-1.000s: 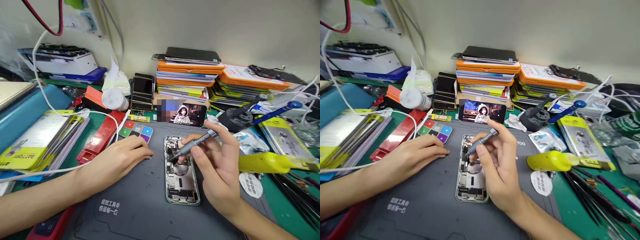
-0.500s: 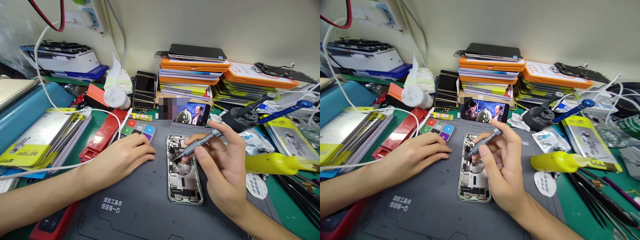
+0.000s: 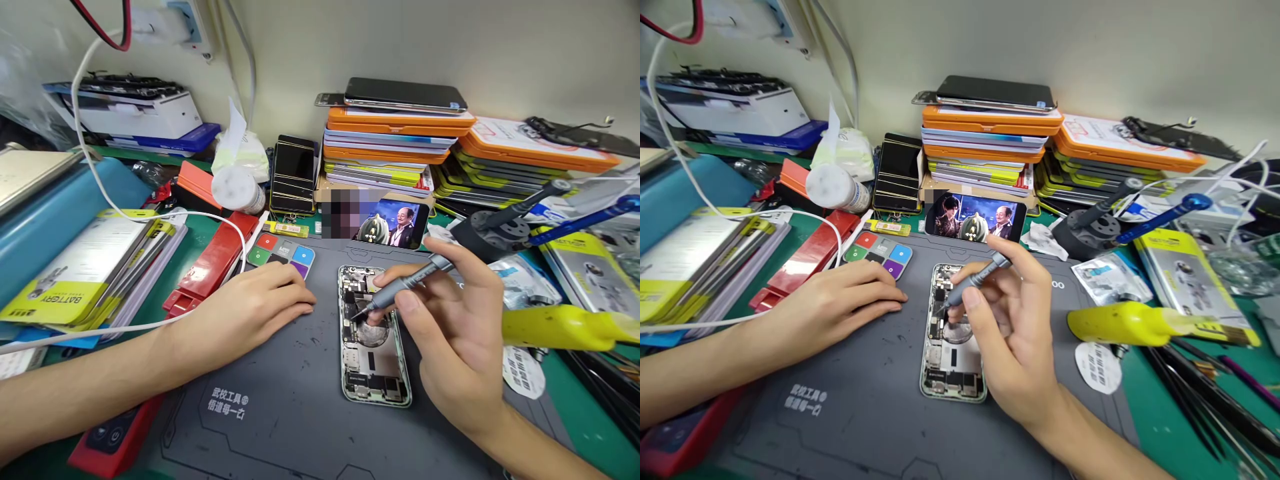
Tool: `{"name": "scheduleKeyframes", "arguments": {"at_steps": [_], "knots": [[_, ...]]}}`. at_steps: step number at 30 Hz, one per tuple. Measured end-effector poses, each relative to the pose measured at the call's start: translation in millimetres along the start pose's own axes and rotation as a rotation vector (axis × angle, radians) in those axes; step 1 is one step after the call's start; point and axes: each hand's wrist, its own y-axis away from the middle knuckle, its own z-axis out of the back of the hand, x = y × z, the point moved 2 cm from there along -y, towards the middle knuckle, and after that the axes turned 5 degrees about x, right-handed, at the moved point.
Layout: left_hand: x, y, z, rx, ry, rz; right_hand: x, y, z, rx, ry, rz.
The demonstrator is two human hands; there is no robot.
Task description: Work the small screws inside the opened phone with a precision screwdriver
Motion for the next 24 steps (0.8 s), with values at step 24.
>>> {"name": "scheduleKeyframes", "arguments": {"at_steps": [24], "knots": [[2.6, 0.1, -0.5, -0.008, 0.071, 0.130, 0.7, 0.4, -1.1, -0.013, -0.016, -0.033]]}}
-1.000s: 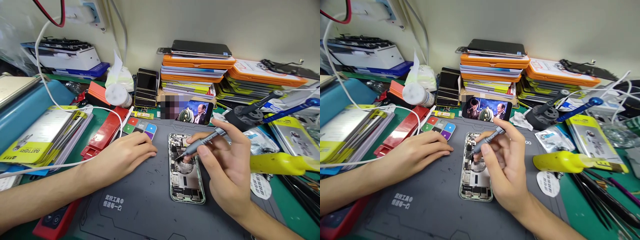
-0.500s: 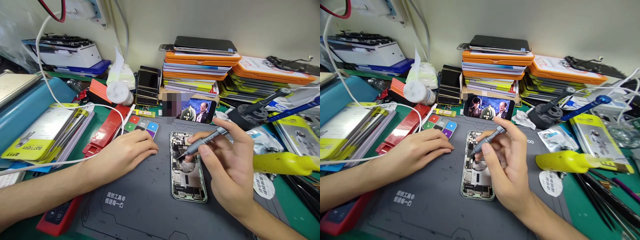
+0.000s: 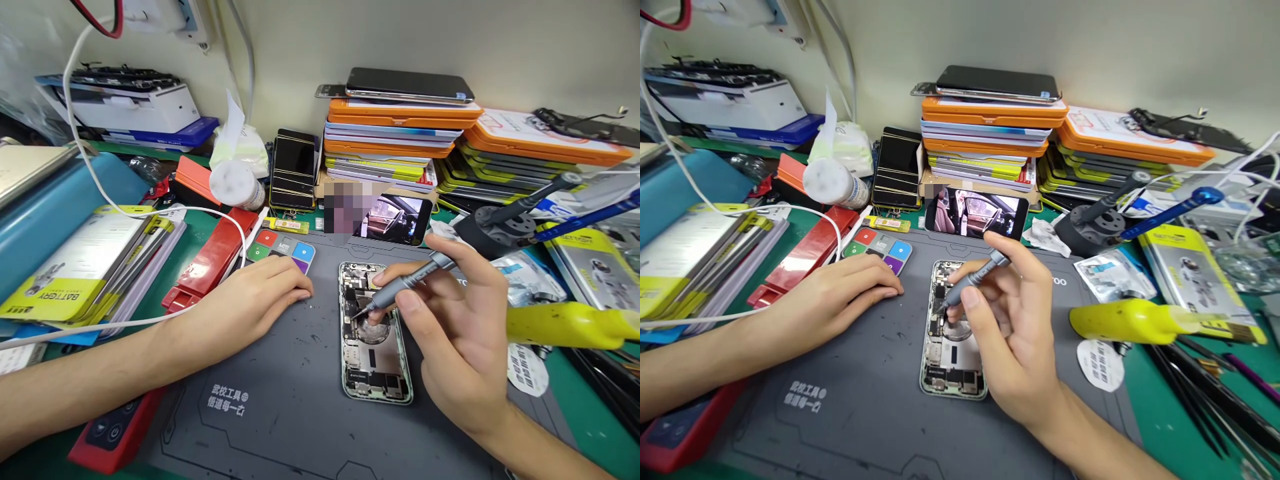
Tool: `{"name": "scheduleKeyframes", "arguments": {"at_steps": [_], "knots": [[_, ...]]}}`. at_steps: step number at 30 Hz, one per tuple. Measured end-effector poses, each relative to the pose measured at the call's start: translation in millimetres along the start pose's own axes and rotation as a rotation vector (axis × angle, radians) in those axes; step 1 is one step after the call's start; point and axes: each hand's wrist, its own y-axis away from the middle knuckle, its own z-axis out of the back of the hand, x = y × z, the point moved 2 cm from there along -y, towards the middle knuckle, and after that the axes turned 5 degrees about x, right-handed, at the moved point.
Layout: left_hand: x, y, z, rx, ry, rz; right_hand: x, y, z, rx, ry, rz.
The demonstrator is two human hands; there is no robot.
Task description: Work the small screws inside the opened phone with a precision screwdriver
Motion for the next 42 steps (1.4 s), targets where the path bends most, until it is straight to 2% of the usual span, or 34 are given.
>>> {"name": "scheduleKeyframes", "arguments": {"at_steps": [5, 12, 17, 21, 24, 29, 35, 38, 42], "knots": [[0, -1, 1.1, -0.037, 0.001, 0.028, 1, 1, -2, 0.034, 0.044, 0.047], [-2, -2, 2.3, -0.063, -0.019, 0.009, -8, 8, -4, 0.232, 0.229, 0.171], [-9, 4, 5.4, -0.160, -0.048, -0.072, -18, 11, -2, 0.301, 0.269, 0.173], [-11, 5, 5.6, -0.190, -0.003, -0.075, -21, 13, -1, 0.329, 0.295, 0.135], [-11, 4, 5.2, -0.190, 0.019, -0.067, -18, 13, -2, 0.318, 0.296, 0.142], [-12, 3, 6.6, -0.166, 0.100, -0.058, -6, 8, -2, 0.202, 0.201, 0.158], [-17, 4, 5.9, -0.087, 0.219, -0.161, 6, 4, -4, 0.073, -0.024, -0.055], [-20, 5, 4.3, -0.036, 0.278, -0.219, 9, 5, -7, 0.071, -0.051, -0.092], [-21, 7, 4.7, -0.047, 0.275, -0.259, 10, 5, -10, 0.108, -0.087, -0.104]]}}
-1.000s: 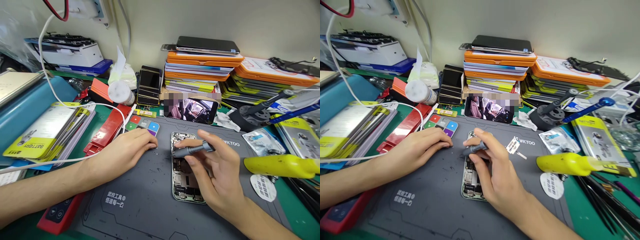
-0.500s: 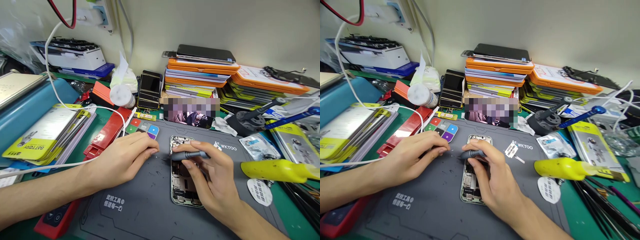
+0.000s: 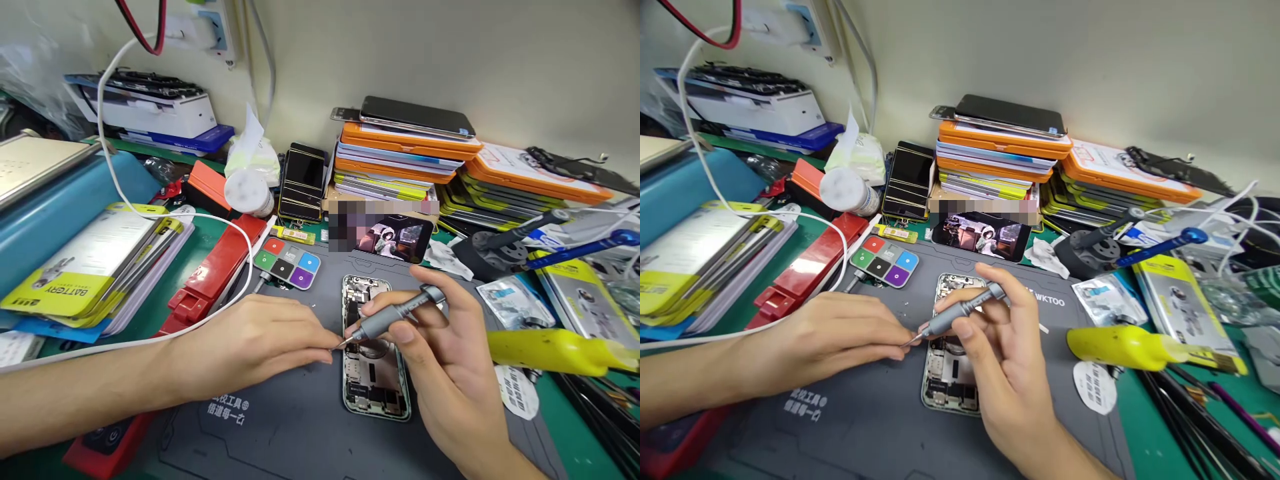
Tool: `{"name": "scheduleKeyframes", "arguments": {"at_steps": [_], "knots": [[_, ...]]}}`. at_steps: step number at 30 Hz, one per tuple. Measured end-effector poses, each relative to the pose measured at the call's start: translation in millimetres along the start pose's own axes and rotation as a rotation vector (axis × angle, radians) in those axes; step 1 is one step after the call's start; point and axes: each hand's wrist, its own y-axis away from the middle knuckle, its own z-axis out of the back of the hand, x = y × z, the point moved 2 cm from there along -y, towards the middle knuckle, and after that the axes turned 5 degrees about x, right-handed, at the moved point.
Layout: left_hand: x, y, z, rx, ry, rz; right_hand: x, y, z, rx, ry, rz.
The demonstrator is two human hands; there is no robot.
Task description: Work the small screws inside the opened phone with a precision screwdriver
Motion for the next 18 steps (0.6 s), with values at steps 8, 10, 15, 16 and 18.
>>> {"name": "scheduleKeyframes", "arguments": {"at_steps": [8, 10, 15, 16, 18], "knots": [[-1.8, -1.9, 2.3, -0.035, -0.092, -0.041, -6.0, -5.3, 1.6, 0.003, -0.141, -0.060], [-3.2, -2.2, 2.4, -0.037, -0.122, -0.055, -7.3, -5.9, 2.3, 0.005, -0.168, -0.082], [-5.6, -1.6, 3.2, -0.043, -0.199, -0.082, -9.3, -7.2, 2.4, 0.022, -0.240, -0.129], [-5.7, -1.5, 3.3, -0.047, -0.208, -0.086, -9.6, -7.6, 2.3, 0.024, -0.254, -0.136], [-5.3, -1.4, 3.0, -0.047, -0.209, -0.090, -9.9, -8.6, 2.3, 0.029, -0.280, -0.149]]}}
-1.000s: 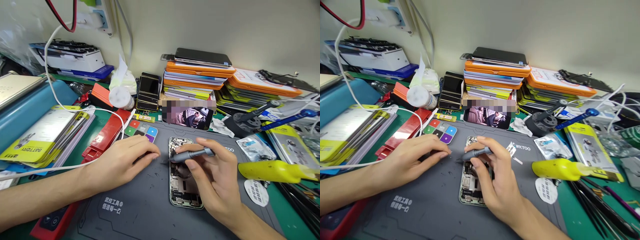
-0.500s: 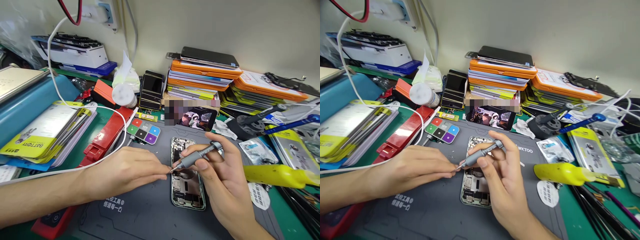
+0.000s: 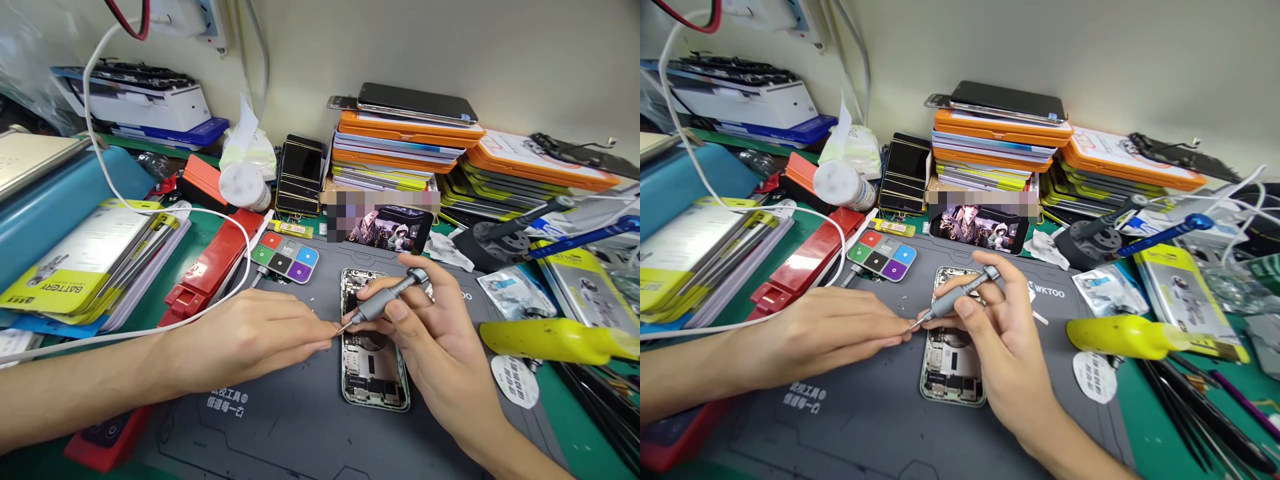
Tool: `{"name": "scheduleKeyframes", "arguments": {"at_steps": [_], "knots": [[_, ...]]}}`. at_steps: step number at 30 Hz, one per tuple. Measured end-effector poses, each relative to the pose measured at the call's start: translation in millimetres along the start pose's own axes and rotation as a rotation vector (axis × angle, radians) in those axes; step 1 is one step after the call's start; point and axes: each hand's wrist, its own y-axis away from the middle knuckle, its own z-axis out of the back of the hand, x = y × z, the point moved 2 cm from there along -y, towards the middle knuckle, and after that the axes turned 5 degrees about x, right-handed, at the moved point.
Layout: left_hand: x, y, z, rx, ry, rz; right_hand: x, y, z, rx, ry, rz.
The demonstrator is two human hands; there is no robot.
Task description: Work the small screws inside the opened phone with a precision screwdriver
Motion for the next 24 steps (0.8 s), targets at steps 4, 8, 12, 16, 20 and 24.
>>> {"name": "scheduleKeyframes", "arguments": {"at_steps": [4, 8, 12, 16, 20, 24], "knots": [[1.4, 0.5, -1.9, -0.016, 0.030, -0.024, -0.2, -1.7, 0.9, 0.004, -0.032, -0.054], [1.9, 0.5, -2.9, -0.013, 0.056, -0.037, -1.2, -2.0, 1.0, 0.014, -0.041, -0.067], [1.1, 0.0, -2.4, 0.000, 0.078, -0.030, -1.9, -0.7, 0.6, 0.025, -0.035, -0.063], [0.7, 0.5, -2.1, 0.014, 0.089, -0.022, -2.9, -0.1, 1.5, 0.036, -0.042, -0.059], [0.8, 0.9, -2.0, 0.026, 0.088, -0.025, -5.2, -1.1, 2.1, 0.067, -0.056, -0.067], [1.2, 0.3, -2.0, 0.035, 0.085, -0.016, -5.6, -1.4, 2.5, 0.069, -0.063, -0.066]]}}
